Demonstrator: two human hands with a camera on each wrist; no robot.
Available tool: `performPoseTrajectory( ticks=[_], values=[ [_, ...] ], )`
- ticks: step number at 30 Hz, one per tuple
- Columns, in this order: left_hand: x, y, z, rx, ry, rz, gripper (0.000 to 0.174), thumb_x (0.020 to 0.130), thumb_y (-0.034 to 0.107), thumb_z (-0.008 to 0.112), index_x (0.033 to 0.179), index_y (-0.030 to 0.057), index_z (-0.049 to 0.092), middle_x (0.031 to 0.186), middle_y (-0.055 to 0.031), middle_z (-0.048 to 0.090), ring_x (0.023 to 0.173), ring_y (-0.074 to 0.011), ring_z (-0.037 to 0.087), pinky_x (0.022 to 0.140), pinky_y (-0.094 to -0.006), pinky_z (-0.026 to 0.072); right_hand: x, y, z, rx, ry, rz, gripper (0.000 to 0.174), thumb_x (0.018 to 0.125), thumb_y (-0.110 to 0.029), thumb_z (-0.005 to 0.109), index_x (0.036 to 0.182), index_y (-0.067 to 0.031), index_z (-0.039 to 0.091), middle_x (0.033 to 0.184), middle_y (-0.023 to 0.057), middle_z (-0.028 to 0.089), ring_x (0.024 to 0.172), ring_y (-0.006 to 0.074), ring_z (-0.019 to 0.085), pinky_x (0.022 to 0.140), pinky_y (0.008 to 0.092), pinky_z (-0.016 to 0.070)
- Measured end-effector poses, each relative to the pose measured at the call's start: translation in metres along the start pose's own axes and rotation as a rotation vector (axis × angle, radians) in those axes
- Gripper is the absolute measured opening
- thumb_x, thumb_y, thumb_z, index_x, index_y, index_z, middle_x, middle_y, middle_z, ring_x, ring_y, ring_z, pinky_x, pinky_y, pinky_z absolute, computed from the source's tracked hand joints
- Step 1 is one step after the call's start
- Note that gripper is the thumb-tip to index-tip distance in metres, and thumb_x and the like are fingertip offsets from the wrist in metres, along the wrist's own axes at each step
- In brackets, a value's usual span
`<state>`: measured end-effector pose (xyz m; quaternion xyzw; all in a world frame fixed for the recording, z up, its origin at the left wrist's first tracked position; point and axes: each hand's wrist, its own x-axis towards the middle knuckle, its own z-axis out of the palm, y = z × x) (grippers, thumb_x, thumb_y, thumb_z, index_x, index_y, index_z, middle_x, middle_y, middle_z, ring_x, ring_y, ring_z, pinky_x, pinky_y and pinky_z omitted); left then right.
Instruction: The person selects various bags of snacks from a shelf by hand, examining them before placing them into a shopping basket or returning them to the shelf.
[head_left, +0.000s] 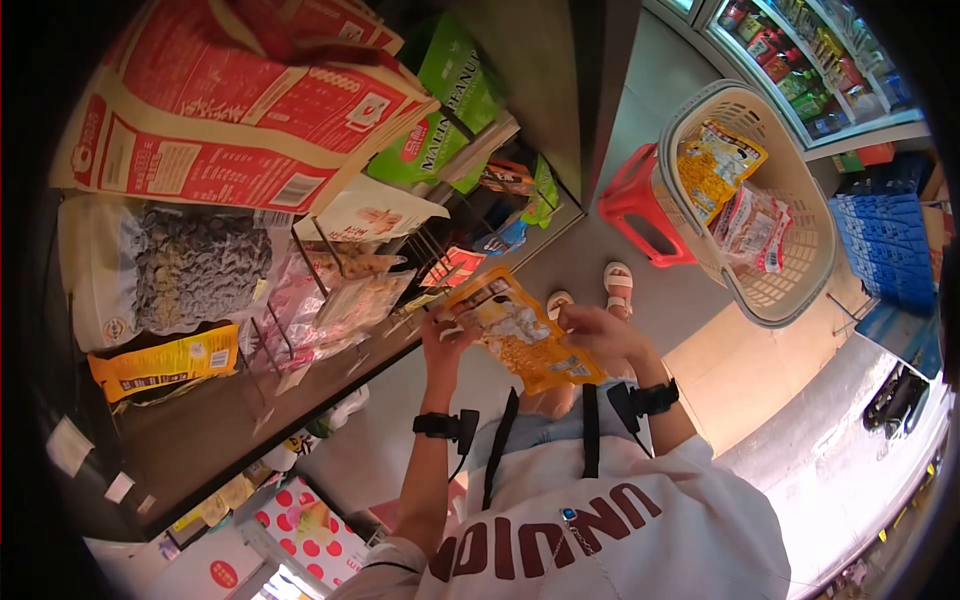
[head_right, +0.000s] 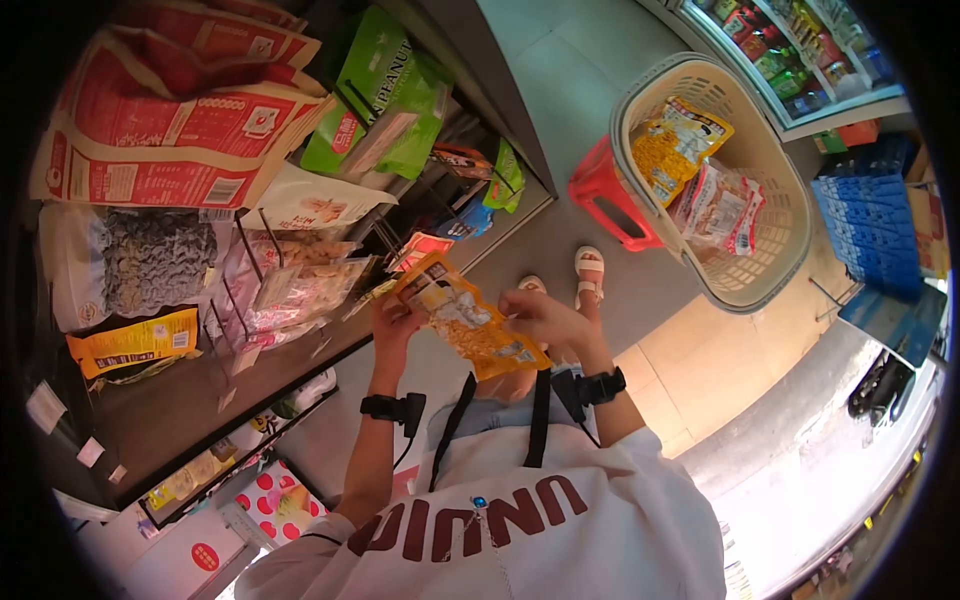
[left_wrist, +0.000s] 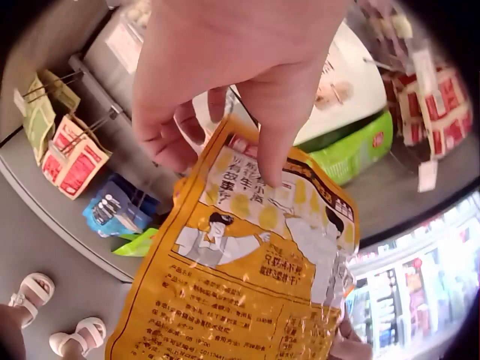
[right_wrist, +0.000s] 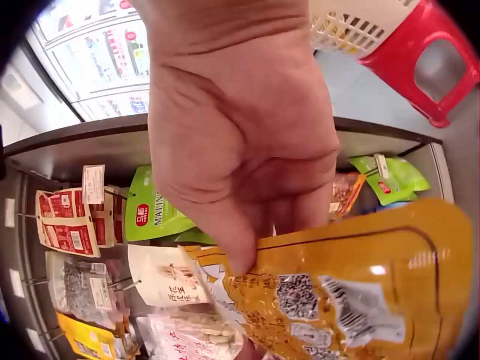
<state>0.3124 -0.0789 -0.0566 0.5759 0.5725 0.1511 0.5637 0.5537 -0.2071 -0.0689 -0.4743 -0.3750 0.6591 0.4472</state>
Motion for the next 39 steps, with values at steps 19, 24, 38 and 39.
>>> performPoseTrajectory(
  ticks=[19,24,38,39],
  values=[
    [0.022,-0.048,-0.033,0.04,0.079,-0.12,0.026,0.073,0.01,0.06,0.095,-0.0026,0.054,0.086,-0.0035,0.055,0.074,-0.0083,0.05,0.062,-0.0232,0.0406,0.143,0.014,0.05,0.067,0.247,-0.021,0.034,0.074,-0.004,0.051,0.108,-0.003,0.046,0.106,0.0097,0.049,0.098,0.0198,0.049,0.079,0.0278,0.0414],
    [0.055,-0.064,-0.032,0.033,0.07,-0.051,0.024,0.073,0.014,0.06,0.092,0.0006,0.055,0.074,0.0005,0.053,0.068,-0.0083,0.05,0.061,-0.0228,0.0394,0.161,0.025,0.063,-0.254,0.231,-0.193,0.029,0.073,-0.005,0.052,0.102,-0.0025,0.047,0.099,0.0098,0.051,0.094,0.0204,0.05,0.078,0.0296,0.0411],
    [0.081,-0.084,-0.036,0.301,0.074,-0.056,0.021,0.076,0.018,0.057,0.082,-0.0024,0.056,0.068,-0.0033,0.053,0.058,-0.0112,0.046,0.054,-0.0279,0.0387,0.179,0.038,0.071,-0.396,0.405,-0.208,0.024,0.071,-0.018,0.056,0.087,0.0008,0.052,0.079,0.0149,0.058,0.072,0.026,0.057,0.063,0.0337,0.045],
    [0.079,-0.086,-0.039,0.284,0.069,-0.082,0.021,0.076,0.017,0.057,0.083,-0.0025,0.055,0.067,-0.0026,0.052,0.058,-0.0112,0.046,0.054,-0.0277,0.0388,0.177,0.036,0.072,-0.362,0.407,-0.09,0.023,0.072,-0.018,0.056,0.084,0.0013,0.053,0.073,0.0142,0.058,0.068,0.024,0.058,0.061,0.0322,0.0454]
  ],
)
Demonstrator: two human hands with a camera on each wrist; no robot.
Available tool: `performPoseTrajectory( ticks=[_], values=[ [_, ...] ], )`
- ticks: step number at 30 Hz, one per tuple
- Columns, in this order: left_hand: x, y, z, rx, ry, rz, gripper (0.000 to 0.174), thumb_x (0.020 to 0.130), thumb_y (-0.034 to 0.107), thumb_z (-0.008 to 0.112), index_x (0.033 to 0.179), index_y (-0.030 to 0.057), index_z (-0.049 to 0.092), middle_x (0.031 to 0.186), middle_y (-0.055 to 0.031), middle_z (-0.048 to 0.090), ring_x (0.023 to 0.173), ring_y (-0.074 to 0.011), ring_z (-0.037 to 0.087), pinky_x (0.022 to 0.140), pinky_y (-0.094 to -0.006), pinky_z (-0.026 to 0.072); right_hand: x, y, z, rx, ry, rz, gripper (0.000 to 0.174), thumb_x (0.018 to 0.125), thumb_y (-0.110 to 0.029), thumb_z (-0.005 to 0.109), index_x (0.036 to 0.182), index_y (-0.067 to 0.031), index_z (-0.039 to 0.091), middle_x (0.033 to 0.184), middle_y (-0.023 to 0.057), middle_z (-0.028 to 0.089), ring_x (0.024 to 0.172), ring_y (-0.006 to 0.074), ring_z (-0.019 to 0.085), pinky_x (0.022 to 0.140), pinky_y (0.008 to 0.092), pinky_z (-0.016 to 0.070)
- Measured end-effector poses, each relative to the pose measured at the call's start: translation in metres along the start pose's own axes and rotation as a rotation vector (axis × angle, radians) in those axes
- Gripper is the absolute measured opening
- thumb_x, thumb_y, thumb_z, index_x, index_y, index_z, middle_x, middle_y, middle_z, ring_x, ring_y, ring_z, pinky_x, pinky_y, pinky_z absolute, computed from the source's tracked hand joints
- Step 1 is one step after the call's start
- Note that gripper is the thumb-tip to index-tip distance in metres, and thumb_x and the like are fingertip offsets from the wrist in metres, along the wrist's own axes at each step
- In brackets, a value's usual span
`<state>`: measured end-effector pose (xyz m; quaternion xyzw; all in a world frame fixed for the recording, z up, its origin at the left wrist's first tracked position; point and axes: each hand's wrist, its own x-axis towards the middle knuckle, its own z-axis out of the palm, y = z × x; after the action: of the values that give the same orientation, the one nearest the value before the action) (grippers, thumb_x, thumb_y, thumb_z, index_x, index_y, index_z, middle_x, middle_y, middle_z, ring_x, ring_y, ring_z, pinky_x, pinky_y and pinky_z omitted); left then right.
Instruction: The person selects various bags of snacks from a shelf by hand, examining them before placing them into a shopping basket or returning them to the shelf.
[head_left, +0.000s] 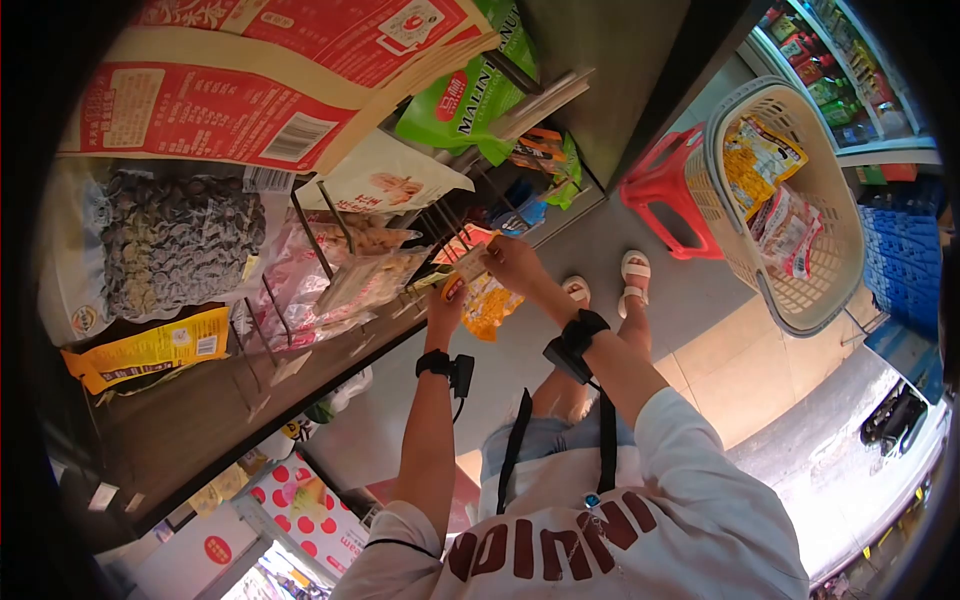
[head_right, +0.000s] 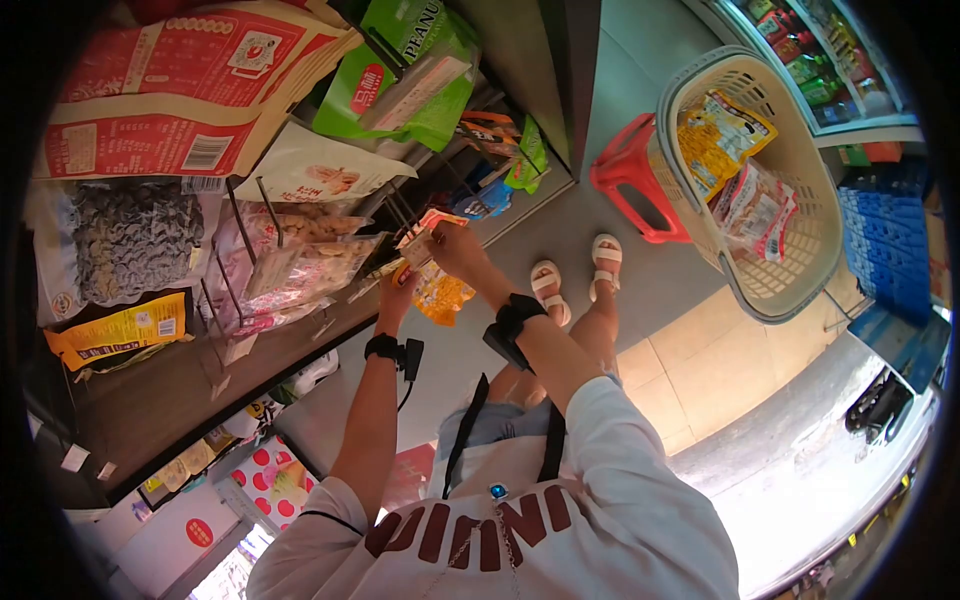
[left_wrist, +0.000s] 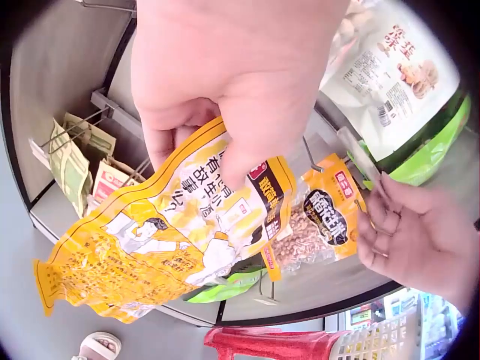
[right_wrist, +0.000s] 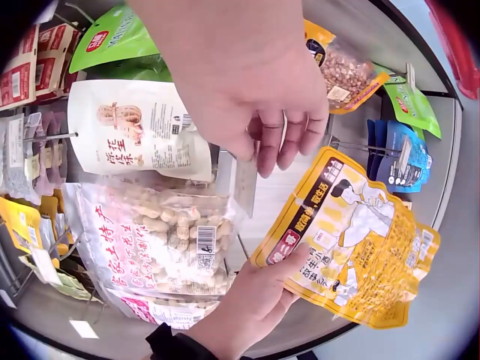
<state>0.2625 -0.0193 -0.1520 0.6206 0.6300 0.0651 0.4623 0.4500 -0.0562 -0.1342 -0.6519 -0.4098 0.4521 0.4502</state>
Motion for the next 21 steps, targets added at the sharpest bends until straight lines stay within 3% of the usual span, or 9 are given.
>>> performPoseTrajectory(
  ticks=[1,4,7,9,13,19,21],
  values=[
    [-0.001,-0.002,-0.002,0.001,0.002,-0.002,0.021,0.076,0.017,0.057,0.083,-0.0025,0.055,0.067,-0.0026,0.052,0.058,-0.0112,0.046,0.054,-0.0277,0.0388,-0.002,-0.002,0.0,0.011,-0.019,0.121,0.022,0.072,-0.019,0.056,0.081,0.0017,0.054,0.067,0.0134,0.058,0.063,0.0219,0.059,0.058,0.0306,0.0457],
    [0.0,0.003,-0.004,-0.139,-0.002,0.041,0.017,0.074,0.015,0.058,0.076,-0.0001,0.05,0.061,0.0018,0.043,0.055,-0.0073,0.037,0.051,-0.0253,0.035,-0.004,-0.004,-0.002,0.027,-0.049,0.109,0.021,0.074,-0.019,0.054,0.08,0.0015,0.055,0.06,0.0099,0.059,0.057,0.0172,0.059,0.053,0.0272,0.0458],
    [0.003,0.017,-0.005,-0.108,0.045,0.135,0.016,0.075,0.014,0.056,0.076,-0.0008,0.05,0.06,0.0004,0.041,0.052,-0.008,0.035,0.048,-0.0261,0.0328,-0.014,-0.009,-0.004,0.176,-0.075,0.23,0.021,0.075,-0.02,0.05,0.08,-0.0014,0.056,0.064,0.0105,0.06,0.061,0.021,0.06,0.058,0.0292,0.0467],
    [0.011,0.026,-0.006,0.01,0.014,0.04,0.014,0.079,0.014,0.052,0.08,-0.0004,0.054,0.061,-0.0017,0.043,0.052,-0.0104,0.037,0.05,-0.0263,0.0334,-0.016,-0.008,-0.001,0.196,-0.063,0.226,0.02,0.076,-0.02,0.05,0.081,-0.0014,0.056,0.064,0.0094,0.061,0.06,0.0189,0.06,0.058,0.0277,0.0468],
    [0.022,0.03,0.001,-0.072,0.077,0.003,0.014,0.079,0.012,0.05,0.079,-0.0014,0.053,0.06,-0.0031,0.044,0.051,-0.0112,0.037,0.048,-0.0273,0.0332,-0.017,-0.003,0.001,0.237,-0.051,0.23,0.021,0.078,-0.019,0.048,0.085,-0.0009,0.057,0.063,0.0078,0.061,0.06,0.0165,0.061,0.057,0.0257,0.0466],
    [0.032,0.017,0.007,0.041,0.149,0.101,0.014,0.079,0.009,0.049,0.084,-0.0033,0.053,0.063,-0.005,0.048,0.052,-0.0129,0.042,0.051,-0.0282,0.0368,-0.017,-0.004,0.0,0.222,-0.07,0.23,0.022,0.078,-0.019,0.049,0.085,-0.0005,0.057,0.063,0.0082,0.061,0.058,0.0162,0.06,0.056,0.0248,0.0463],
    [0.039,0.014,0.012,-0.109,0.211,0.258,0.014,0.079,0.008,0.05,0.085,-0.0038,0.053,0.065,-0.0027,0.049,0.055,-0.0113,0.043,0.054,-0.0273,0.0372,-0.017,-0.004,0.001,0.244,-0.067,0.227,0.021,0.078,-0.019,0.049,0.085,-0.0008,0.057,0.063,0.0078,0.061,0.058,0.0161,0.06,0.056,0.025,0.0461]
  ],
)
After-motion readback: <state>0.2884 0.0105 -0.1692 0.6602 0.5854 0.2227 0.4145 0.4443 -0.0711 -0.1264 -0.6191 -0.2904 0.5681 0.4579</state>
